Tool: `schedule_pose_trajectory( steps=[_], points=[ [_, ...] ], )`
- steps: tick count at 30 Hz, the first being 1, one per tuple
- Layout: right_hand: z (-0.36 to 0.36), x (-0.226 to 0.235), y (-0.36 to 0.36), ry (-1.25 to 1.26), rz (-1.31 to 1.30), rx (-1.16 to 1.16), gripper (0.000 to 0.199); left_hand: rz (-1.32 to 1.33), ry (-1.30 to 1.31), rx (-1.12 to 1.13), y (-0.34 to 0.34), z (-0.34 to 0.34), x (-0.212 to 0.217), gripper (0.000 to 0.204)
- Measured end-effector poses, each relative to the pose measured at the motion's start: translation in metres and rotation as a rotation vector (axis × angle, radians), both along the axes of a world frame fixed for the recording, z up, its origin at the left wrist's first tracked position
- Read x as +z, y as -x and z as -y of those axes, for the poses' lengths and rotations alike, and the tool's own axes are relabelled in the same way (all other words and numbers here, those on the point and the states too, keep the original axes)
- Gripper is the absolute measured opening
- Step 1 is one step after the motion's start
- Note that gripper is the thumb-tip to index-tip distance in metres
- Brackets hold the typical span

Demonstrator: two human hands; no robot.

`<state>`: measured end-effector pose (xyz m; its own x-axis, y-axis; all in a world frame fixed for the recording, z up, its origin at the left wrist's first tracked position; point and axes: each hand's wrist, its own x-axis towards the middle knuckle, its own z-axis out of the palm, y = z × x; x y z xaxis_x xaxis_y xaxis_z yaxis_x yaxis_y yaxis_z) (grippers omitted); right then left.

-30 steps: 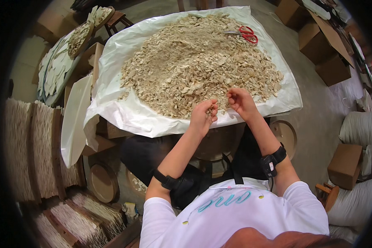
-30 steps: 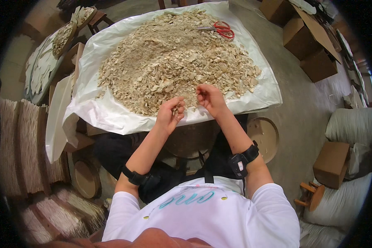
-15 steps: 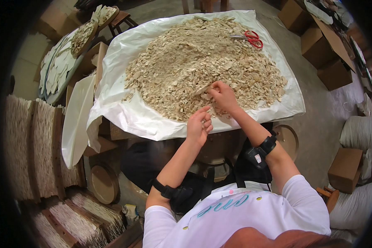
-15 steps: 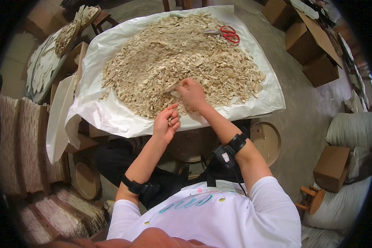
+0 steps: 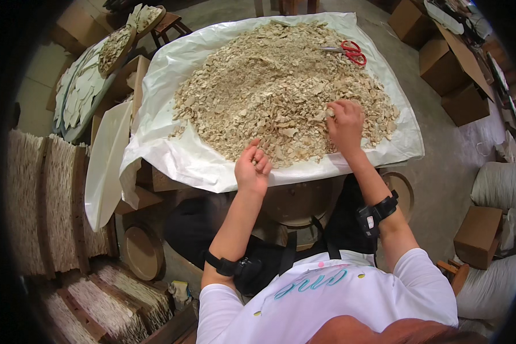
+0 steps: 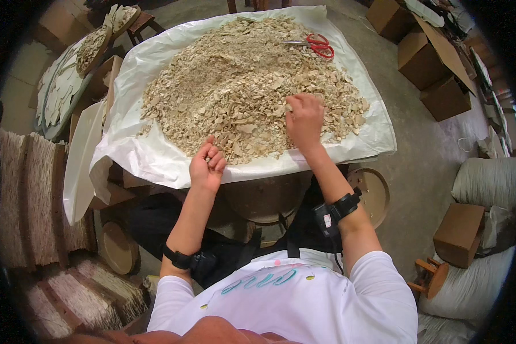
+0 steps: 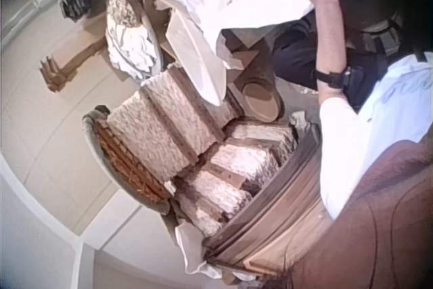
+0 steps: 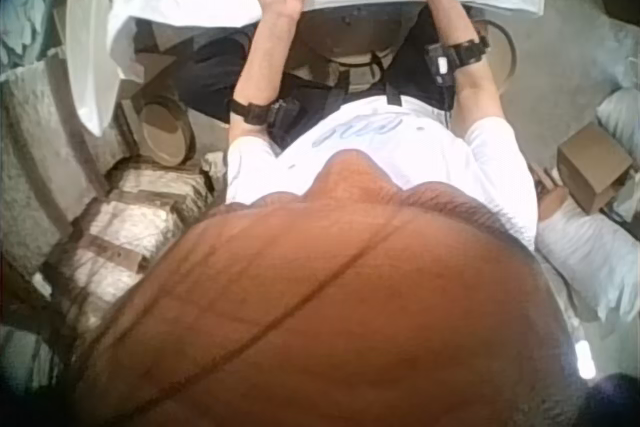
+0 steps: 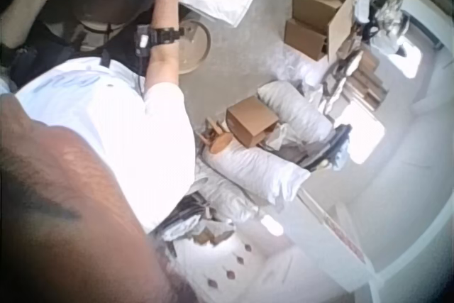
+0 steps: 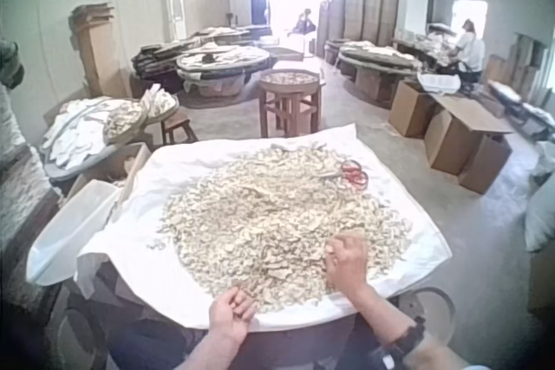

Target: The recorder sorts and inspects dried seafood pieces on a cloth and uses scissors to trim individual pieces.

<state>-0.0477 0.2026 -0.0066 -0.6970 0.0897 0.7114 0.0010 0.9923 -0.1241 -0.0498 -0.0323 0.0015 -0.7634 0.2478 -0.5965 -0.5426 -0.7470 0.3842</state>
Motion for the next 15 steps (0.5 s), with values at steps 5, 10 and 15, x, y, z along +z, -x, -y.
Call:
schedule_pose_trajectory(
  steps=[5,10,15],
  points=[
    [0.049,-0.009,-0.005,0.323,0.177,0.506,0.019,-0.14,-0.205,0.056,0.014,0.026,0.011,0.019],
    [0.088,-0.003,-0.007,0.407,0.361,0.519,0.02,-0.121,-0.232,0.085,0.008,0.043,0.04,0.019],
    [0.089,-0.021,-0.001,0.322,0.392,0.508,0.014,-0.182,-0.173,0.032,0.014,0.05,0.059,0.019]
  ],
)
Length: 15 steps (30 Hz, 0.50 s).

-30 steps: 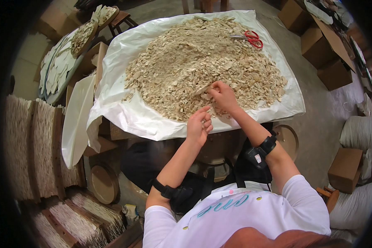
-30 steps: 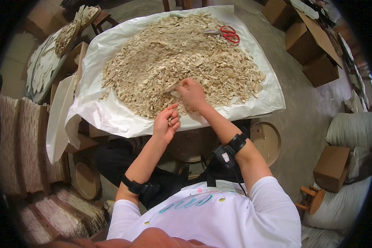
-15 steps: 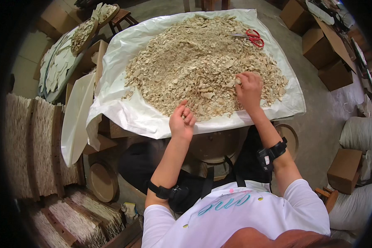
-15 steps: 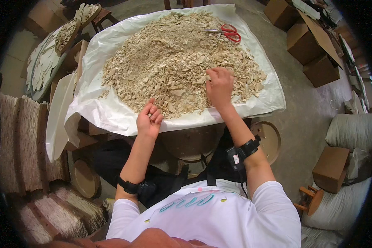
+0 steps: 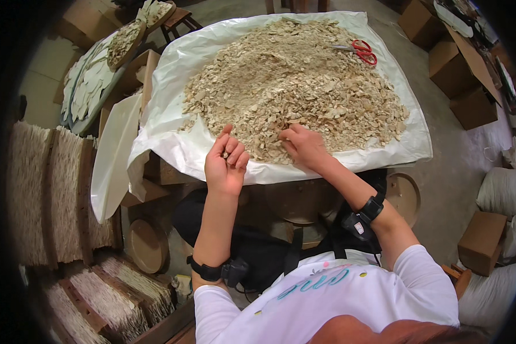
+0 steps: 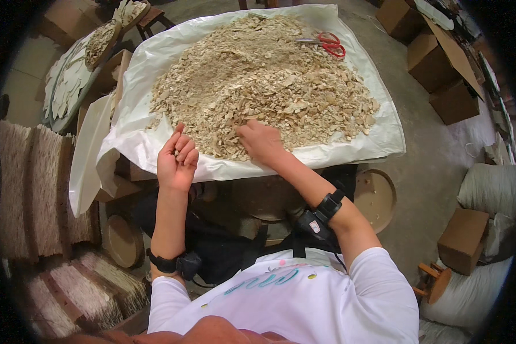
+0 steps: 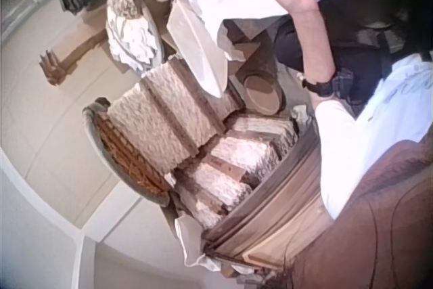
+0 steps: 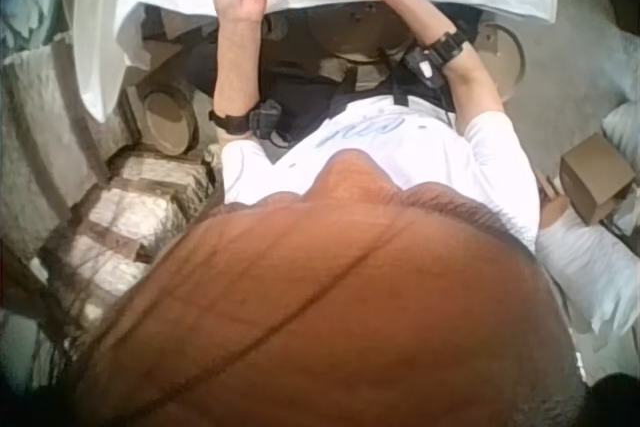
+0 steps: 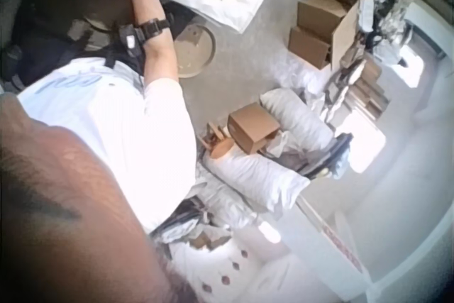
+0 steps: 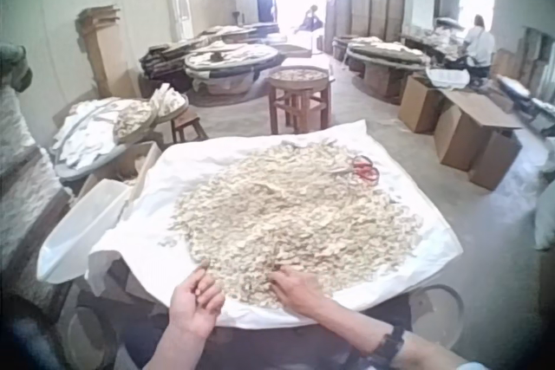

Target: The recorder sorts and inspects dried seafood pieces on a cloth and uses scissors to trim individual pieces.

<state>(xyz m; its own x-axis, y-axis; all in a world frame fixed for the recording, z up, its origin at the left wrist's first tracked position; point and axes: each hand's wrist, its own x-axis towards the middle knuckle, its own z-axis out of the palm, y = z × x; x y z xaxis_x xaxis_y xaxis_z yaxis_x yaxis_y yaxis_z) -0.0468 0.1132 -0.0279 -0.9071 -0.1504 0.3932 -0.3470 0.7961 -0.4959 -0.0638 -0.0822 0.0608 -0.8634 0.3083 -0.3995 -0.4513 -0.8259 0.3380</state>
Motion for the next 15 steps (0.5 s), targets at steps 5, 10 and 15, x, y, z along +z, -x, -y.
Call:
schedule_pose_trajectory(
  steps=[5,10,15],
  points=[
    [0.003,0.014,-0.002,-0.026,0.062,-0.148,0.011,-0.039,-0.029,-0.009,0.013,0.006,-0.006,0.019],
    [0.032,0.015,0.002,-0.053,-0.093,0.077,0.013,-0.07,-0.012,-0.026,0.013,-0.002,-0.003,0.019],
    [0.033,0.002,0.007,-0.073,-0.021,0.047,0.014,-0.056,0.005,0.006,0.017,0.0,-0.009,0.02]
  ],
)
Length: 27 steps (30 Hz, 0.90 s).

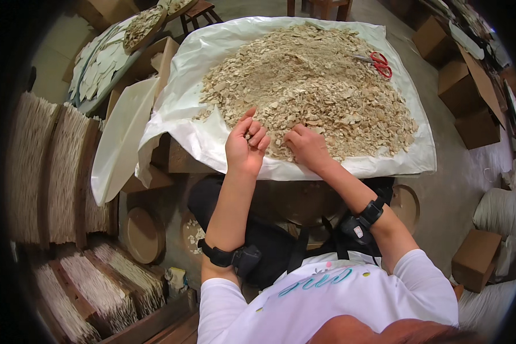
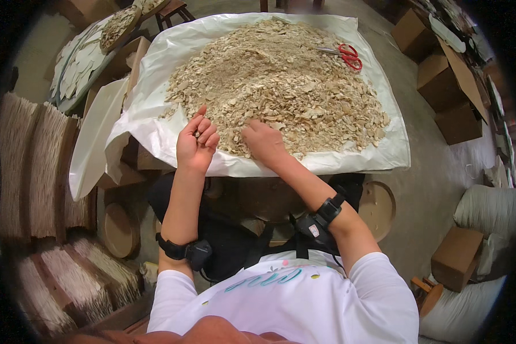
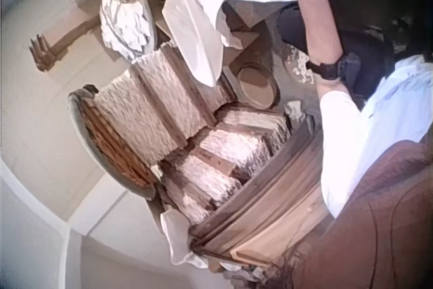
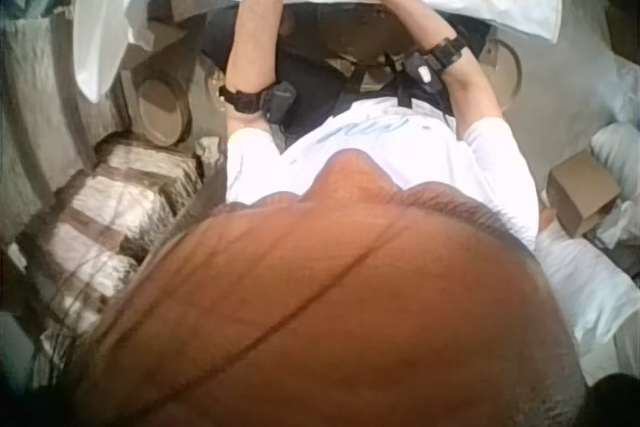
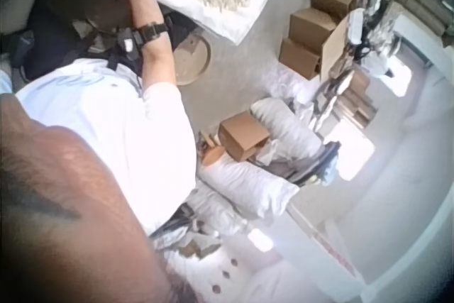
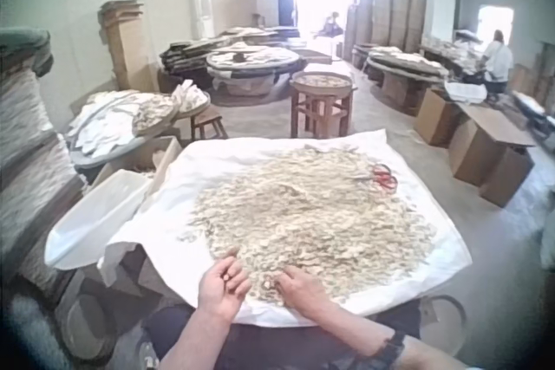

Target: The recorder sorts and inspects dried seafood pieces on a cloth and uses scissors to trim individual pieces.

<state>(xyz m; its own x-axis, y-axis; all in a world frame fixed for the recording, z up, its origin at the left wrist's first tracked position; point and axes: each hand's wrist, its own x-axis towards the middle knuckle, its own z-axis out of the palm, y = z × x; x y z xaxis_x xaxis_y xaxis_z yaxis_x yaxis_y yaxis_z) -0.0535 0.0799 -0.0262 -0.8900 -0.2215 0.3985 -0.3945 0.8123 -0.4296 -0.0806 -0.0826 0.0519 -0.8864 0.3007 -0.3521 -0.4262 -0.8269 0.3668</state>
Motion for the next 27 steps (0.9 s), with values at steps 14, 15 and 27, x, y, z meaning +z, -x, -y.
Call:
schedule_pose_trajectory(
  steps=[14,15,27],
  points=[
    [-0.017,0.047,-0.014,1.149,0.607,-0.096,0.018,-0.118,0.559,-0.34,-0.021,-0.041,-0.013,0.019],
    [-0.015,0.051,-0.013,1.124,0.579,-0.078,0.018,-0.157,0.597,-0.321,-0.021,-0.042,-0.017,0.02],
    [-0.012,0.018,-0.016,0.187,0.192,-0.107,0.013,-0.003,0.122,0.047,0.003,-0.003,-0.01,0.014]
  ],
)
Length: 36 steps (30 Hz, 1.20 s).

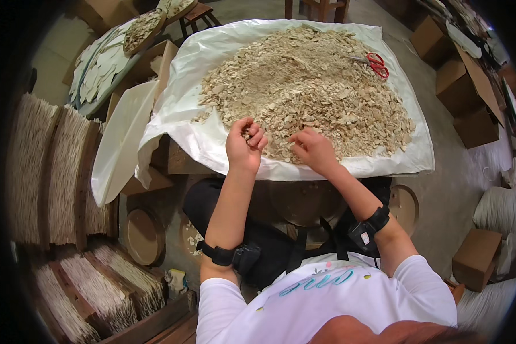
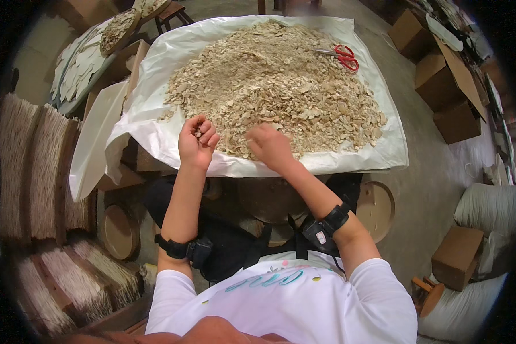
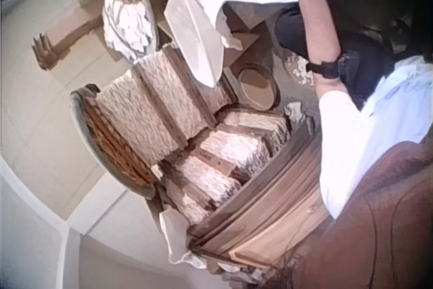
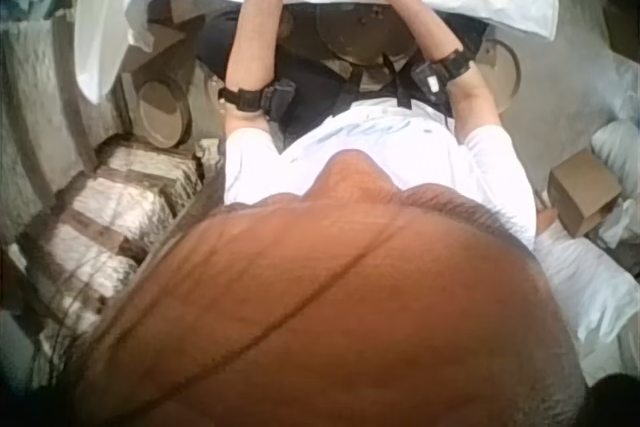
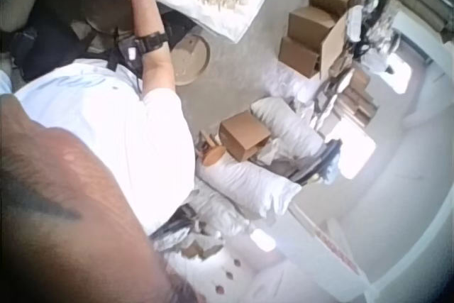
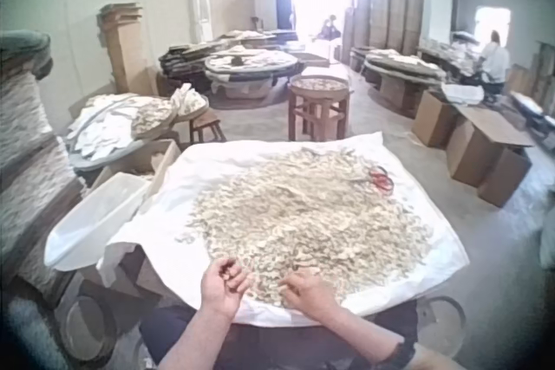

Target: The recorder sorts and inspects dried seafood pieces on a cloth and uses scissors to trim individual pieces.

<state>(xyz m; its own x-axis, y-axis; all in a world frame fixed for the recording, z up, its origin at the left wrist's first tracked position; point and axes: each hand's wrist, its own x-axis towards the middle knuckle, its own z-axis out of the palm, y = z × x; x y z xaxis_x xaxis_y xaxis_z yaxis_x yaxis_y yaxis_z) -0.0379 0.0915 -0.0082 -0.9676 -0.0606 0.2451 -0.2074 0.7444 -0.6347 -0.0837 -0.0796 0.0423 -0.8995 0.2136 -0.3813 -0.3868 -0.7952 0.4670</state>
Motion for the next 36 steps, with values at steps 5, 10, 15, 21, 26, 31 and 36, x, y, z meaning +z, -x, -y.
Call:
schedule_pose_trajectory(
  steps=[5,10,15,21,26,31,36],
  points=[
    [0.023,-0.012,-0.003,-0.229,-0.09,0.118,0.013,-0.026,0.004,-0.04,-0.003,0.001,-0.002,0.017],
    [0.009,-0.013,0.001,-0.033,-0.047,0.036,0.011,-0.039,0.0,-0.036,-0.004,0.003,0.0,0.023],
    [-0.016,-0.007,0.011,0.969,0.494,-0.171,0.01,0.027,0.138,-0.093,-0.002,-0.003,0.002,0.014],
    [-0.019,0.005,0.006,1.439,0.653,-0.067,0.011,-0.047,0.229,-0.305,-0.012,-0.012,-0.014,0.024],
    [-0.009,0.015,0.003,1.353,0.666,-0.044,0.015,-0.123,0.378,-0.432,-0.026,-0.033,-0.01,0.031],
    [0.004,0.028,0.004,1.191,0.555,-0.031,0.015,-0.147,0.369,-0.367,-0.022,-0.03,-0.016,0.028],
    [0.009,0.003,0.007,0.777,0.321,-0.041,0.017,-0.085,0.185,-0.123,-0.006,-0.008,-0.009,0.021]
  ],
)
